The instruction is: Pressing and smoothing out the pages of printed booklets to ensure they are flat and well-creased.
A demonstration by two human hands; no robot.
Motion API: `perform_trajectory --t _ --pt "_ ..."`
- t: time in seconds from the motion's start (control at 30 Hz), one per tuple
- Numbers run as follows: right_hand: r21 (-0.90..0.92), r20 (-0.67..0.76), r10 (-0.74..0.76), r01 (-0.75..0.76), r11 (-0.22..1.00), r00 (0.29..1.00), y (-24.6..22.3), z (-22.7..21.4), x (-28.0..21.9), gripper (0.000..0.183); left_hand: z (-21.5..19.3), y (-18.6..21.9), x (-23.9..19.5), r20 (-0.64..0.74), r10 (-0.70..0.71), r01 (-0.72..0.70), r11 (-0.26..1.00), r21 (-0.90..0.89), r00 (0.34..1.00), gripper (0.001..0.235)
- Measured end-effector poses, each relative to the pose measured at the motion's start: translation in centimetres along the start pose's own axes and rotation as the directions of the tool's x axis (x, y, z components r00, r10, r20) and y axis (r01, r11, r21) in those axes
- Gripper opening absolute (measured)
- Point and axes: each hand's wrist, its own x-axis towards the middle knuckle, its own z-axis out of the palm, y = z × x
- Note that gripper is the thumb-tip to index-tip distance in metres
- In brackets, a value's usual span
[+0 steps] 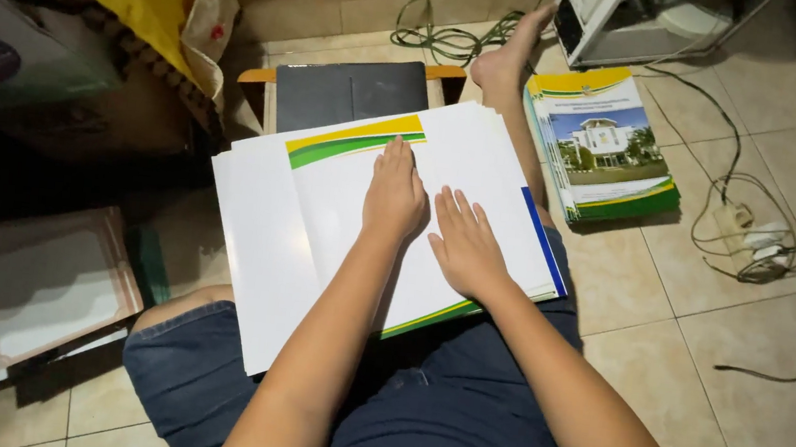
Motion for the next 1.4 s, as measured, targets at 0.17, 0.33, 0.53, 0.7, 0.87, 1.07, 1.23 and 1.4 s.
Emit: perform_trajectory --t 0.17,0.33,0.53,0.7,0.87,1.07,1.23,1.4 --pt "0.005 -0.002 -0.012 0.012 1.000 1.000 0.8 -0.2 3.2 0.062 0.4 0.0 0.0 0.004 0.019 -0.019 0.999 0.044 1.000 0.057" --pt "-0.060 -0.131 -0.019 0.011 0.998 0.991 1.8 -0.7 12.6 0.061 0.2 -0.3 0.1 0.020 0.010 -0.010 1.000 0.025 1.000 0.057" --pt "-0.036 -0.171 0.007 -0.013 0.999 0.985 1.4 -0.8 13.0 0.059 -0.4 0.0 0.2 0.021 -0.002 0.002 1.000 -0.024 1.000 0.056" --pt "0.009 -0.046 -0.006 0.007 1.000 0.999 0.0 -0.2 2.5 0.062 0.4 -0.7 0.2 0.009 -0.020 0.020 0.999 -0.031 1.000 0.057" --pt "-0.004 -0.024 -0.032 0.032 0.999 0.999 0.4 1.1 -1.1 0.063 0.4 -0.3 0.0 -0.027 0.011 -0.012 1.000 -0.011 1.000 0.055" --pt "-0.028 -0.097 -0.040 0.038 0.999 0.994 1.1 0.1 8.0 0.061 0.4 -0.7 0.0 0.003 -0.001 0.001 1.000 -0.004 1.000 0.056" --pt "-0.055 -0.168 0.006 -0.015 0.998 0.986 1.6 0.0 15.3 0.059 -0.6 0.0 0.0 0.017 -0.013 0.013 0.999 -0.035 1.000 0.055" --pt "-0.081 -0.136 -0.027 0.016 0.997 0.990 0.7 -0.4 10.0 0.059 0.3 -0.7 0.3 0.043 -0.033 0.035 0.998 -0.052 0.999 0.057"
